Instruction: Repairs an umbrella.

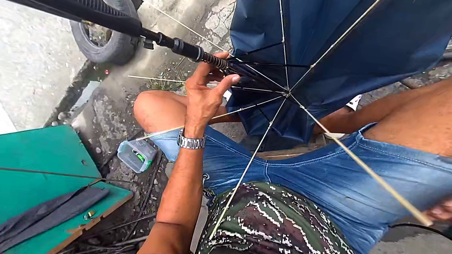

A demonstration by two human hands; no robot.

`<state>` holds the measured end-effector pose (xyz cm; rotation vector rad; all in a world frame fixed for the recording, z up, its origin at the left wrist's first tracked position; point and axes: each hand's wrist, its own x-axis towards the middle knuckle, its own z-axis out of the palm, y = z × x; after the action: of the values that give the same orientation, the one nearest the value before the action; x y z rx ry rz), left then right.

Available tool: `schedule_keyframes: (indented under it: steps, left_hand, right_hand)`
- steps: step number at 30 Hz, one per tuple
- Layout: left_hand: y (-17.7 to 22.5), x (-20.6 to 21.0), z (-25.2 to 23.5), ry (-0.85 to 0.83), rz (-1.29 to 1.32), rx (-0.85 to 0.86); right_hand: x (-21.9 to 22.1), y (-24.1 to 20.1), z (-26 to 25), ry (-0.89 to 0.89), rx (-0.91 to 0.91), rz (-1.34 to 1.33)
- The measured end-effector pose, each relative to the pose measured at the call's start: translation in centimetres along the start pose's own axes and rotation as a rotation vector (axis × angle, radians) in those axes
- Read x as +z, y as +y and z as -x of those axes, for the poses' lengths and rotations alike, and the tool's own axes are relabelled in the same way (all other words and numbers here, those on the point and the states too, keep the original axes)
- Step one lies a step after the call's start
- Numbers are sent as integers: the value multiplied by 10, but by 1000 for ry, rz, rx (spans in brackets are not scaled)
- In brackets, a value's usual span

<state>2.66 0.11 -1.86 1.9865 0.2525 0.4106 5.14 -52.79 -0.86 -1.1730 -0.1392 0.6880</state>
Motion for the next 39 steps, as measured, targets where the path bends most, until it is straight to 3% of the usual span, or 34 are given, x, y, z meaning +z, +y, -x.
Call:
schedule_keyframes:
  steps: [4, 7, 13, 19, 22, 26, 29, 32, 36, 39]
  left_hand:
    - [7, 11, -3, -6, 14, 24]
    - [20, 21, -7, 46, 0, -16]
    - [33, 21, -8, -3, 9, -85]
    - [40, 6, 1, -30, -15, -182]
    - [37, 9, 5, 27, -21, -177]
    - [39, 21, 13, 93, -9, -143]
    - [47, 26, 24, 124, 0, -64]
    - [56, 26, 33, 168, 11, 11]
    - [50, 26, 36, 202, 18, 75]
    - [41, 26, 40, 202, 9, 63]
  right_hand:
    - [26, -17, 3, -110, 275, 337]
    - [39, -28, 7, -212, 340, 539]
    - [36, -26, 33, -9, 385, 639]
    - [72, -42, 52, -525, 538, 652]
    - [118, -16, 37, -553, 386, 782]
    - [187, 13, -5, -163, 130, 958]
    - [196, 9, -40, 16, -58, 1239]
    - [174, -8, -62, -88, -78, 1306]
    - [117, -28, -83, -517, 165, 934]
    - [125, -21, -86, -338, 151, 1131]
